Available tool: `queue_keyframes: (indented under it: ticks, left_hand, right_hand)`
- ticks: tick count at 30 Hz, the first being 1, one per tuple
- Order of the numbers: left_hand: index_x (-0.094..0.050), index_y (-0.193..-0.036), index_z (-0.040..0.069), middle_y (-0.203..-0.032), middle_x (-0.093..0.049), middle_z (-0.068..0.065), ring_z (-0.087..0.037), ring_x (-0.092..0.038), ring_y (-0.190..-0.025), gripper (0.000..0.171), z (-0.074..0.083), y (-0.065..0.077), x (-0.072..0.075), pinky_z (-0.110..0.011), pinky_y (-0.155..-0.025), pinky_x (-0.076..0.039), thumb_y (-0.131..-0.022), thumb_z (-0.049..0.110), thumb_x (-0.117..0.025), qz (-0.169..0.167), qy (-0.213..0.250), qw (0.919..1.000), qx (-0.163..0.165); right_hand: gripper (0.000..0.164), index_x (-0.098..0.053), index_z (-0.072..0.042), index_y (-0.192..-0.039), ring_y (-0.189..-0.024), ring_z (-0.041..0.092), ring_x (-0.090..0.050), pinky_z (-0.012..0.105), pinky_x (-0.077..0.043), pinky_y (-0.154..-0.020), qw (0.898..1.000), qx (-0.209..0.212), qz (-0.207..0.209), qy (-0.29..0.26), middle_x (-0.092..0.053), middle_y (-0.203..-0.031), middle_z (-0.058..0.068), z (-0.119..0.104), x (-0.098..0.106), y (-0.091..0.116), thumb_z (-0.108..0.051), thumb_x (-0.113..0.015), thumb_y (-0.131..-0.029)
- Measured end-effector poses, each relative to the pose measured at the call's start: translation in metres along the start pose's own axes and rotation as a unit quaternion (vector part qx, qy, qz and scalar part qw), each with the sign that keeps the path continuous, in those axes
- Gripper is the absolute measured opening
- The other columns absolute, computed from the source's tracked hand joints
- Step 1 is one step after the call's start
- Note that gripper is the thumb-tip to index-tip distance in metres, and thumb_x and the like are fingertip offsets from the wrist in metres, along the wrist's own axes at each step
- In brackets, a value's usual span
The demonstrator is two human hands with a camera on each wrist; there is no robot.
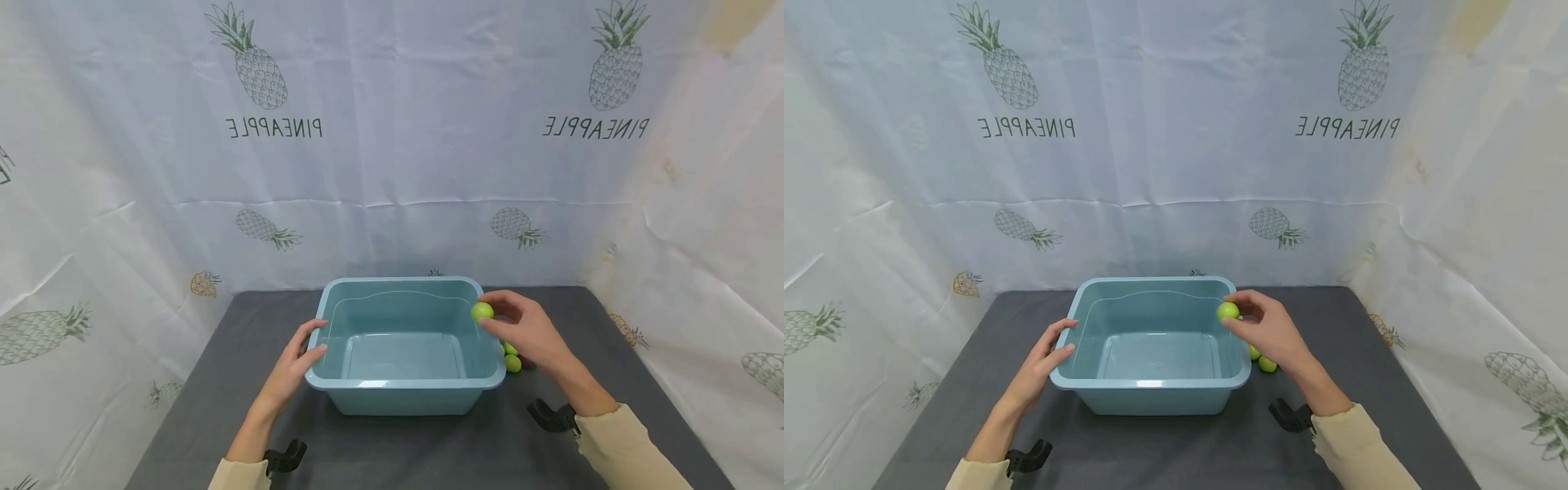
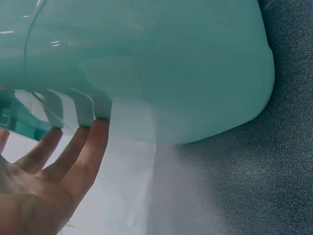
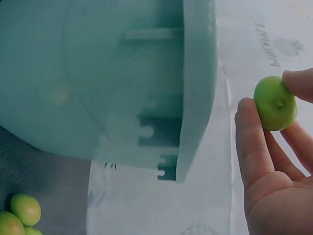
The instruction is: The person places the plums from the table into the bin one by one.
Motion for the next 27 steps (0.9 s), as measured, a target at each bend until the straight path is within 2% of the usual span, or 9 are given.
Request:
queue_keyframes:
  ticks: [5, 11, 19, 27]
  left_hand:
    - [-0.042, -0.149, 0.013, -0.162, -0.024, -0.02, -0.046, -0.037, -0.14, 0.046, -0.002, 0.0, 0.0, -0.056, -0.096, -0.042, -0.105, 0.02, -0.054, 0.003, 0.002, 1.0, -0.003]
    - [-0.041, -0.149, 0.013, -0.163, -0.023, -0.02, -0.044, -0.038, -0.139, 0.046, -0.003, 0.001, 0.0, -0.052, -0.094, -0.044, -0.105, 0.02, -0.054, 0.002, 0.012, 0.9999, -0.002]
    - [-0.042, -0.148, 0.014, -0.162, -0.024, -0.019, -0.046, -0.038, -0.138, 0.045, -0.001, 0.003, 0.003, -0.054, -0.094, -0.043, -0.105, 0.02, -0.054, 0.007, 0.007, 1.0, 0.0]
    - [-0.043, -0.148, 0.015, -0.162, -0.025, -0.017, -0.043, -0.041, -0.136, 0.045, -0.002, 0.001, 0.001, -0.049, -0.092, -0.045, -0.105, 0.021, -0.054, 0.005, 0.014, 0.9998, 0.01]
  right_hand:
    - [0.043, -0.062, -0.009, -0.132, -0.115, 0.033, -0.063, 0.036, -0.054, -0.087, 1.0, 0.007, -0.01, 0.002, -0.062, -0.129, 0.011, -0.01, -0.005, -0.007, -0.026, -0.074, -0.095]
    - [0.044, -0.061, -0.008, -0.133, -0.114, 0.029, -0.062, 0.039, -0.053, -0.087, 1.0, 0.014, -0.021, 0.006, -0.062, -0.129, 0.009, -0.025, -0.012, -0.017, -0.025, -0.074, -0.095]
    - [0.044, -0.061, -0.011, -0.134, -0.116, 0.026, -0.06, 0.041, -0.052, -0.087, 0.998, 0.032, -0.051, 0.005, -0.062, -0.129, 0.007, -0.038, -0.025, -0.036, -0.025, -0.074, -0.095]
    - [0.041, -0.063, -0.008, -0.131, -0.115, 0.027, -0.06, 0.045, -0.05, -0.089, 0.995, 0.043, -0.079, -0.031, -0.061, -0.129, 0.009, -0.05, -0.043, -0.055, -0.023, -0.074, -0.095]
Point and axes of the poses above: each hand's wrist, its own y-axis away from the middle knuckle, its own x-axis out of the back of the hand, z = x × y, the point moved 7 cm from there along -y, towards the middle knuckle
